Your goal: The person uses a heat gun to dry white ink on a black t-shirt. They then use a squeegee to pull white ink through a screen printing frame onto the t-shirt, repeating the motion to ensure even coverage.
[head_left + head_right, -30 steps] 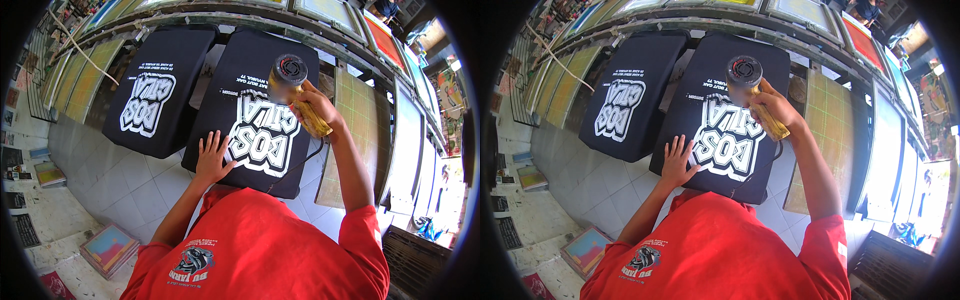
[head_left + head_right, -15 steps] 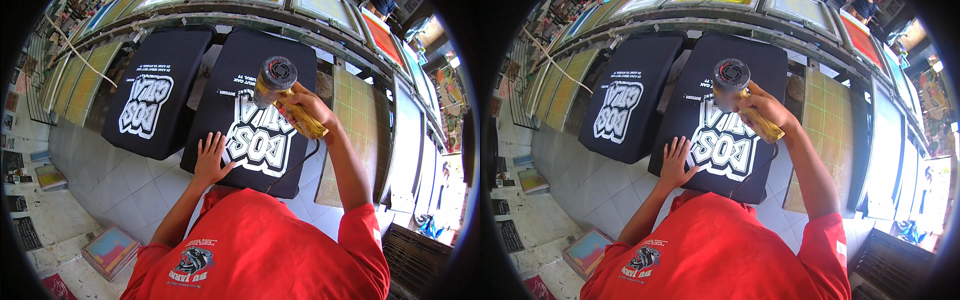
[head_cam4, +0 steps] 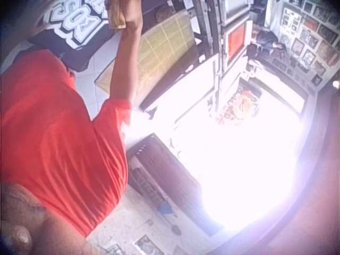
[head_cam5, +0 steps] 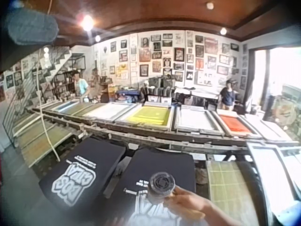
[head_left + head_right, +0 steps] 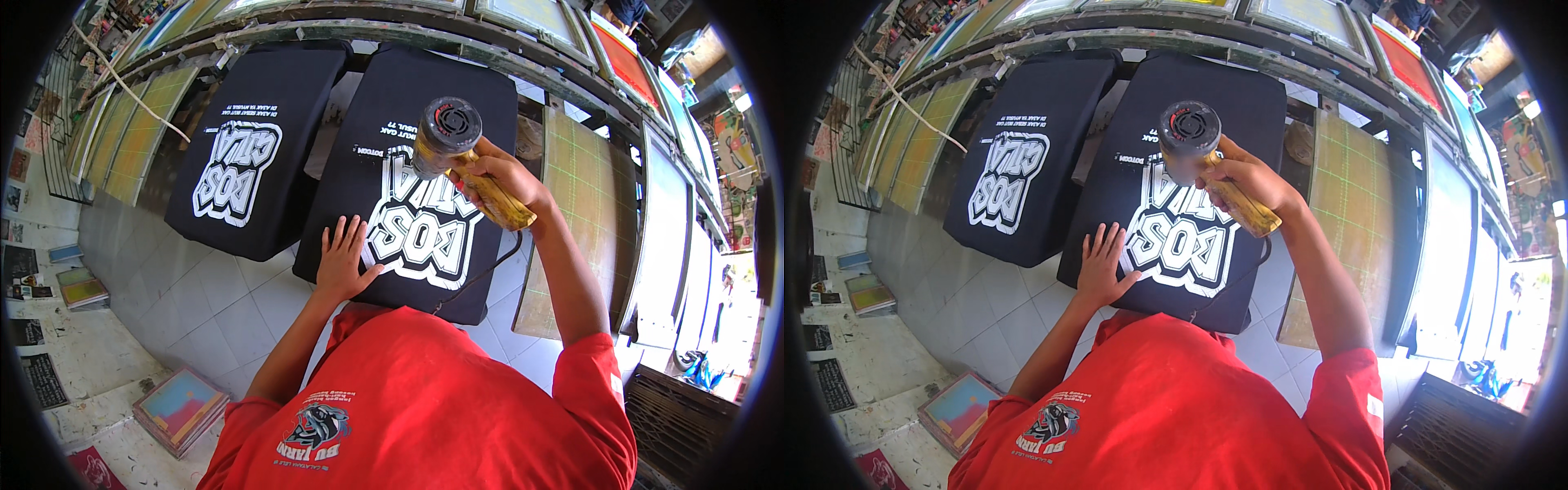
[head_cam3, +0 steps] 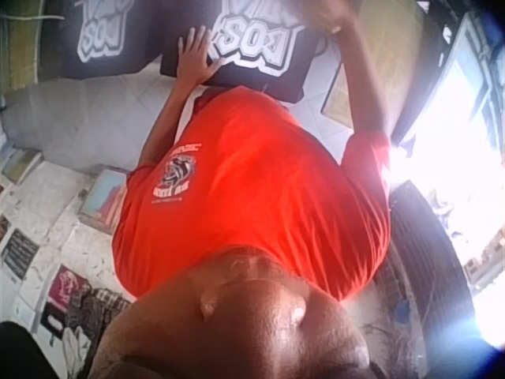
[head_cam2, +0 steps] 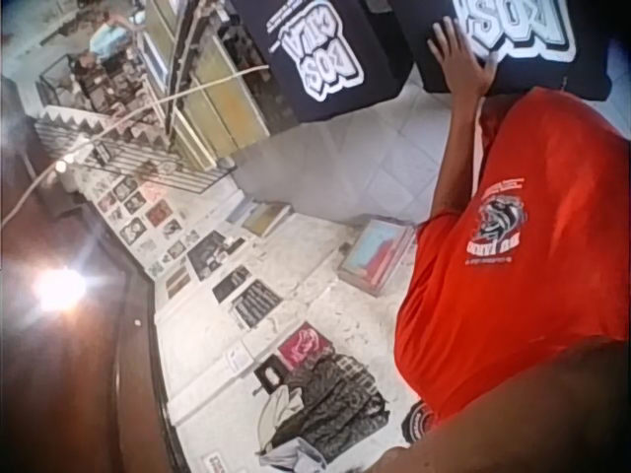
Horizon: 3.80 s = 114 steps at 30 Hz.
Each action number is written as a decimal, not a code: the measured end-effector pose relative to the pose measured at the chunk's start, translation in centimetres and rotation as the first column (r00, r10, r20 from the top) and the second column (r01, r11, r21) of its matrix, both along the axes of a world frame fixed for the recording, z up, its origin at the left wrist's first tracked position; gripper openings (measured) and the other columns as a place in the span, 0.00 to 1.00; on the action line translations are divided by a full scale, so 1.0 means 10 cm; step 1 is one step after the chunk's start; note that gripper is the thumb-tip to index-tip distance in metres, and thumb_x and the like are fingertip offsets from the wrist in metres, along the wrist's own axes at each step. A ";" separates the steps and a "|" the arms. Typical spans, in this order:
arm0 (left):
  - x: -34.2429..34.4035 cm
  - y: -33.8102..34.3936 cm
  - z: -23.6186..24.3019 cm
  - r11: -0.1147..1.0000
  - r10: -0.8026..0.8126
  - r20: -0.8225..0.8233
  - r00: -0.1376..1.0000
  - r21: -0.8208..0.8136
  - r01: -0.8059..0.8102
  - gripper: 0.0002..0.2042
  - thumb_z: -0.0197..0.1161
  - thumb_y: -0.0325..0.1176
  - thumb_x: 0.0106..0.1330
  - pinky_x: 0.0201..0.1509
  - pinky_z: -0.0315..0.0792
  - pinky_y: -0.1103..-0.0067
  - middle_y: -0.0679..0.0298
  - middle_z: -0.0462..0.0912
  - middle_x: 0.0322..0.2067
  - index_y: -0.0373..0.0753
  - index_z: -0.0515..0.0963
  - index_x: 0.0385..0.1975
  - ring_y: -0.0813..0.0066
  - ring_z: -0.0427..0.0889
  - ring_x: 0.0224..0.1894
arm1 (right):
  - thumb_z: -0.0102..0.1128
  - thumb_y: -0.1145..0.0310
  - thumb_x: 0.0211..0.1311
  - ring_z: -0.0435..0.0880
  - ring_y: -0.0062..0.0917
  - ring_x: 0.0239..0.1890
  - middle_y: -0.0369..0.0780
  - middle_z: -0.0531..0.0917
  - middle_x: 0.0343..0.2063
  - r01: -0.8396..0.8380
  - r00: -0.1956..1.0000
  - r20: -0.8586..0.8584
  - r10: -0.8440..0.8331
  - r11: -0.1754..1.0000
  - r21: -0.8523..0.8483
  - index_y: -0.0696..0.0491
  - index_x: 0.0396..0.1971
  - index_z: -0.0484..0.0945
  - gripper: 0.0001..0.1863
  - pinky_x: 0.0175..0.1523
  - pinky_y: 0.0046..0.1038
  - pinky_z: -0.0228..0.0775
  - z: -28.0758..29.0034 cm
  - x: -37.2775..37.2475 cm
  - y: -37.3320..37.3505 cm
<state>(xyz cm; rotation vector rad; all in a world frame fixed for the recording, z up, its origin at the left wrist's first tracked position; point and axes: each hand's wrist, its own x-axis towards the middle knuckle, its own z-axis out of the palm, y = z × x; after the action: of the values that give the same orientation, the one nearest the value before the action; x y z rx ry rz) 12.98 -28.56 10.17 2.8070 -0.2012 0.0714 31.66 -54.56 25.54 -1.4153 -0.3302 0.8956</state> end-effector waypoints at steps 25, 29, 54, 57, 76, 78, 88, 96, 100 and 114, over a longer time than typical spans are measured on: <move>0.00 0.01 -0.04 1.000 0.008 0.010 1.000 -0.002 -0.008 0.42 0.58 0.54 0.57 0.70 0.40 0.53 0.51 0.56 0.67 0.32 0.53 0.66 0.51 0.47 0.71 | 0.51 0.68 0.57 0.74 0.16 0.23 0.40 0.76 0.33 -0.033 0.990 -0.129 0.048 0.993 0.116 0.46 0.67 0.53 0.35 0.27 0.20 0.70 -0.04 -0.35 -0.01; -0.01 0.02 -0.03 1.000 0.011 0.011 1.000 -0.003 -0.011 0.42 0.58 0.54 0.57 0.70 0.40 0.53 0.51 0.55 0.67 0.32 0.53 0.66 0.51 0.47 0.71 | 0.49 0.69 0.55 0.74 0.18 0.28 0.43 0.75 0.37 -0.056 0.994 -0.089 0.058 0.998 0.035 0.49 0.63 0.57 0.32 0.29 0.19 0.70 0.04 -0.38 0.03; -0.01 0.01 -0.04 0.999 0.031 0.026 0.999 -0.021 -0.031 0.43 0.59 0.53 0.56 0.71 0.38 0.55 0.49 0.56 0.66 0.31 0.53 0.66 0.50 0.47 0.71 | 0.47 0.73 0.56 0.74 0.17 0.22 0.42 0.75 0.33 0.127 0.985 -0.106 -0.135 0.989 -0.078 0.48 0.62 0.57 0.31 0.26 0.20 0.70 0.09 -0.50 -0.42; -0.01 0.01 -0.04 0.999 0.031 0.018 0.999 -0.021 -0.030 0.43 0.60 0.53 0.56 0.71 0.39 0.54 0.49 0.56 0.66 0.31 0.53 0.66 0.50 0.48 0.71 | 0.47 0.73 0.56 0.74 0.17 0.23 0.42 0.75 0.33 0.113 0.989 -0.087 -0.119 0.991 -0.073 0.48 0.62 0.57 0.30 0.26 0.20 0.70 0.09 -0.46 -0.42; 0.00 0.01 -0.03 0.999 0.030 -0.001 1.000 -0.011 -0.031 0.43 0.60 0.53 0.55 0.70 0.40 0.54 0.50 0.56 0.66 0.31 0.53 0.66 0.51 0.47 0.71 | 0.45 0.72 0.59 0.74 0.17 0.25 0.41 0.74 0.34 0.191 0.980 -0.057 -0.190 0.981 0.024 0.49 0.62 0.57 0.28 0.27 0.19 0.70 -0.01 -0.07 -0.29; 0.01 0.00 -0.01 0.999 0.030 -0.005 1.000 -0.014 -0.030 0.43 0.60 0.53 0.55 0.70 0.40 0.54 0.50 0.56 0.66 0.31 0.53 0.66 0.51 0.47 0.71 | 0.43 0.72 0.59 0.74 0.17 0.24 0.42 0.75 0.34 0.207 0.978 -0.040 -0.206 0.978 0.008 0.50 0.61 0.58 0.26 0.27 0.19 0.70 -0.01 -0.09 -0.30; 0.01 0.00 -0.01 1.000 0.021 -0.006 1.000 0.000 -0.021 0.43 0.60 0.53 0.55 0.70 0.40 0.54 0.50 0.57 0.66 0.30 0.55 0.65 0.51 0.47 0.71 | 0.43 0.72 0.59 0.75 0.17 0.24 0.41 0.75 0.34 0.237 0.971 -0.046 -0.237 0.972 -0.002 0.50 0.60 0.59 0.26 0.27 0.18 0.70 0.02 -0.17 -0.46; 0.01 0.00 -0.03 1.000 0.019 -0.009 1.000 0.020 -0.019 0.43 0.58 0.56 0.56 0.70 0.40 0.54 0.52 0.57 0.66 0.32 0.55 0.65 0.52 0.47 0.71 | 0.43 0.72 0.59 0.75 0.17 0.25 0.42 0.75 0.38 0.266 0.961 -0.086 -0.262 0.963 0.035 0.51 0.59 0.60 0.25 0.29 0.19 0.71 0.01 -0.27 -0.51; 0.00 0.01 -0.04 0.999 0.020 -0.004 1.000 0.029 -0.020 0.42 0.57 0.57 0.56 0.70 0.40 0.53 0.53 0.57 0.66 0.33 0.55 0.65 0.52 0.47 0.71 | 0.42 0.72 0.58 0.75 0.18 0.25 0.45 0.75 0.43 0.249 0.966 -0.075 -0.249 0.968 -0.003 0.54 0.59 0.61 0.26 0.31 0.18 0.71 0.04 -0.35 -0.51; 0.00 0.01 -0.05 1.000 0.016 -0.016 1.000 0.027 -0.016 0.43 0.56 0.57 0.57 0.70 0.39 0.53 0.52 0.56 0.67 0.33 0.53 0.66 0.52 0.46 0.71 | 0.44 0.71 0.59 0.74 0.19 0.24 0.41 0.75 0.34 0.299 0.953 -0.058 -0.296 0.953 0.057 0.50 0.59 0.59 0.26 0.27 0.20 0.69 -0.01 -0.41 -0.64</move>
<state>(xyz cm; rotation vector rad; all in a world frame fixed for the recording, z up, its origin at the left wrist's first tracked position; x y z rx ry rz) 13.01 -28.46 9.71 2.8351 -0.1769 0.0501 27.58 -60.91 25.40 -1.3376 -0.1023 0.6648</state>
